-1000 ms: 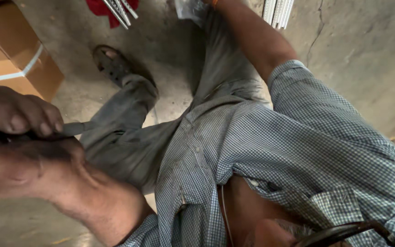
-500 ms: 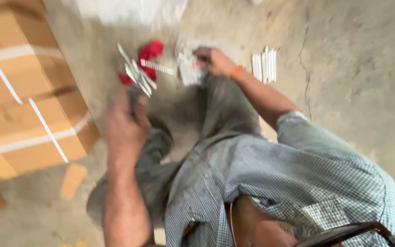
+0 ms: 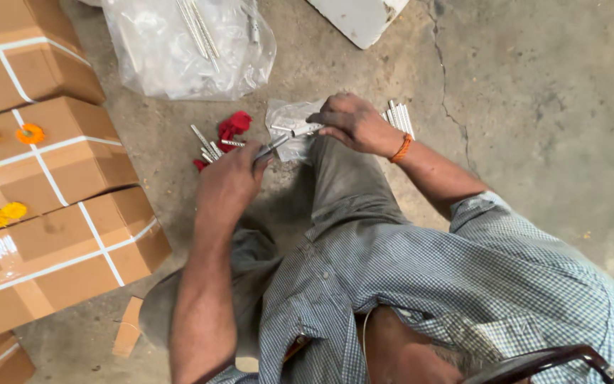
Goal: The person sits on the floor and assembles small metal rods with perforated metal strips. They pick up a rod and a strip, fit them together, and place the assembled unit on the floor, repeating this process for multiple items.
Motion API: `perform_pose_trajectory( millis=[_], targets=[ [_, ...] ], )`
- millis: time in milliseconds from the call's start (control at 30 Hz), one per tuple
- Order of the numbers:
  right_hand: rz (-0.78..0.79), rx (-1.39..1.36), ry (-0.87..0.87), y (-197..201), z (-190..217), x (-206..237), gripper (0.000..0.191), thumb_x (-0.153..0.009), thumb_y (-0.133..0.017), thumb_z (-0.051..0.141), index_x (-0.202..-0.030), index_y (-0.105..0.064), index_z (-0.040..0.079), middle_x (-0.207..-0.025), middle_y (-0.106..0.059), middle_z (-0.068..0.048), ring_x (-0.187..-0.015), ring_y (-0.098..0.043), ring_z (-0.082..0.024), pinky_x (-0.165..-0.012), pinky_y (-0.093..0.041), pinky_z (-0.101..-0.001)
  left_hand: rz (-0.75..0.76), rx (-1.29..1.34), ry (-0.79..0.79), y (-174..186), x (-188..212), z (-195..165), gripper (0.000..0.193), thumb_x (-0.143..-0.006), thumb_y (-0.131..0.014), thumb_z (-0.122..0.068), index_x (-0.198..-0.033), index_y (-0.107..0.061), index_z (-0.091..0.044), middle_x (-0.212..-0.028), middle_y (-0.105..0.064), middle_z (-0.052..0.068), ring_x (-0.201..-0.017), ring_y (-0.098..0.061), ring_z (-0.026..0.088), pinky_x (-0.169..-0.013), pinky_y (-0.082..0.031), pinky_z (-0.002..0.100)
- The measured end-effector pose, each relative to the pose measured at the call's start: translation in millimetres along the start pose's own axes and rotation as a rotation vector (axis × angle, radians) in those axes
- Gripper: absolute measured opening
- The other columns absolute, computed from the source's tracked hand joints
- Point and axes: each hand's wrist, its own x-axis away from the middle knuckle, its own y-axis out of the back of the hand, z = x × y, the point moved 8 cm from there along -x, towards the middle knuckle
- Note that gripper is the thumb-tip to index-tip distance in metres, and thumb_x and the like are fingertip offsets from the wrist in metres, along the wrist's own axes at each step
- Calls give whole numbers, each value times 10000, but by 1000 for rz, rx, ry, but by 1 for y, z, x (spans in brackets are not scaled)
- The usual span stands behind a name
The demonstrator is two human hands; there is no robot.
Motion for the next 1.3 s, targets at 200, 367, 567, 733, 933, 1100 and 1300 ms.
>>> perform_pose_trajectory(
  millis=[200, 367, 567, 733, 933, 1100, 1300],
  targets=[
    [74, 175, 59, 10, 20, -7, 356, -936, -758, 194, -1278, -718, 104, -992, -615, -50, -948, -616, -231, -850, -490, -386, 27, -48, -19, 4, 8, -6, 267, -969, -690, -371, -1111, -669, -147, -819, -701, 130, -727, -683, 386, -615, -527, 532],
    [92, 251, 116, 14, 38, -15, 334, -955, -754, 169, -1282, -718, 109, -986, -613, -47, -928, -605, -222, -829, -480, -363, 8, -70, -25, 13, 13, -10, 260, -964, -693, -367, -1127, -673, -165, -828, -694, 117, -722, -690, 375, -606, -525, 532],
    [187, 312, 245, -3, 49, -14, 373, -939, -692, 165, -1289, -671, 38, -964, -601, -66, -917, -645, -239, -813, -534, -370, -50, -192, -167, 14, 15, -24, 284, -958, -678, -406, -1041, -637, -139, -846, -668, 83, -749, -687, 326, -587, -541, 486],
    [325, 54, 25, -40, 32, -6, 376, -1020, -633, 326, -1228, -631, 12, -997, -657, -141, -779, -663, -338, -638, -543, -445, -50, -363, -269, 2, 19, -28, 175, -986, -645, -344, -968, -617, -172, -809, -643, 41, -747, -693, 260, -587, -567, 436],
    [478, 114, 62, -55, 12, 0, 377, -1065, -554, 421, -1138, -663, 68, -902, -680, -96, -658, -658, -272, -518, -515, -402, 202, -204, -82, -44, 11, -5, 312, -1015, -619, -433, -1026, -611, -121, -813, -682, 133, -784, -696, 356, -612, -544, 509],
    [374, 603, 508, -36, 12, -11, 222, -996, -630, 365, -988, -662, 145, -806, -644, -7, -675, -655, -169, -542, -527, -328, 176, 220, -44, -85, 7, 9, 346, -1038, -577, -392, -1021, -657, -56, -894, -695, 235, -881, -657, 460, -730, -507, 572],
    [87, 422, 391, 57, -50, -15, 169, -1012, -745, 151, -1158, -703, 78, -1026, -667, -65, -911, -659, -248, -777, -543, -373, 303, 552, 22, -112, 14, 51, 405, -1073, -488, -408, -983, -643, -44, -810, -665, 179, -776, -660, 371, -725, -512, 466]
  ],
)
